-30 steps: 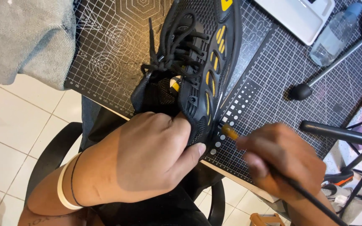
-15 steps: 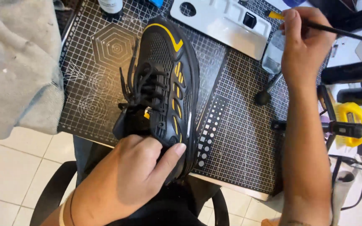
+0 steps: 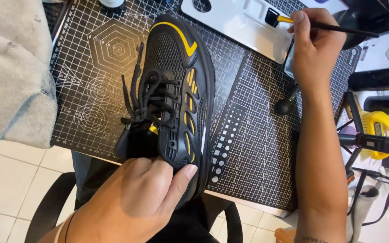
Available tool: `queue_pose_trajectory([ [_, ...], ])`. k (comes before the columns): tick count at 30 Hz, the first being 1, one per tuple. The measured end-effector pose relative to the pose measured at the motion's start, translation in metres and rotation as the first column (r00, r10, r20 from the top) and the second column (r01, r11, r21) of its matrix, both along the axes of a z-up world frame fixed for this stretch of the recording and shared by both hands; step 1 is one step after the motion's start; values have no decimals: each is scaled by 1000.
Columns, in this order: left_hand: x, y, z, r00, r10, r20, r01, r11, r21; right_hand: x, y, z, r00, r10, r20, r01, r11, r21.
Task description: Painting yellow decorative details on a black sneaker using a fine-tipped brush and paint.
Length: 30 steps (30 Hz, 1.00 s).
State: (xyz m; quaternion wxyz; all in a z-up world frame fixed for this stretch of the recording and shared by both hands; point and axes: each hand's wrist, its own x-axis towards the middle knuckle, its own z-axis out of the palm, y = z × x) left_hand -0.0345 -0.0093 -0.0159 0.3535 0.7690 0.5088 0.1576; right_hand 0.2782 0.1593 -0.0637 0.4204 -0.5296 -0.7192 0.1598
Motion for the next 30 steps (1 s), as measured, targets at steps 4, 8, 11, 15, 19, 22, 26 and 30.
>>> queue_pose_trajectory([
  [4, 0, 3, 3, 999, -27, -27, 23, 991, -135, 1, -1, -2, 1000, -3, 21, 3, 1000, -5],
  [8, 0, 3, 4, 999, -22, -35, 18, 994, -112, 0, -1, -1, 999, -41, 25, 42, 998, -40],
  [11, 1, 5, 6, 1000, -23, 11, 24, 992, -123, 1, -1, -1, 999, -11, 31, 11, 1000, 2],
  [15, 2, 1, 1, 999, 10, 51, -12, 999, 37, -4, -15, 19, 995, -77, -67, 86, 986, 140],
  [19, 2, -2, 0, 998, 26, 63, -36, 985, 169, -33, -65, 53, 990, 43, -135, -32, 996, 89],
  [22, 3, 4, 6, 998, -65, 7, 65, 997, -38, -69, -109, 76, 983, 176, 45, -179, 980, 81],
  [26, 8, 1, 3, 999, -20, -38, 19, 1000, -20, -74, -131, 70, 932, 353, -75, -351, 935, 43],
  [30, 7, 4, 9, 999, -52, -13, 51, 997, -63, -83, -130, 75, 894, 448, -17, -448, 894, -13],
])
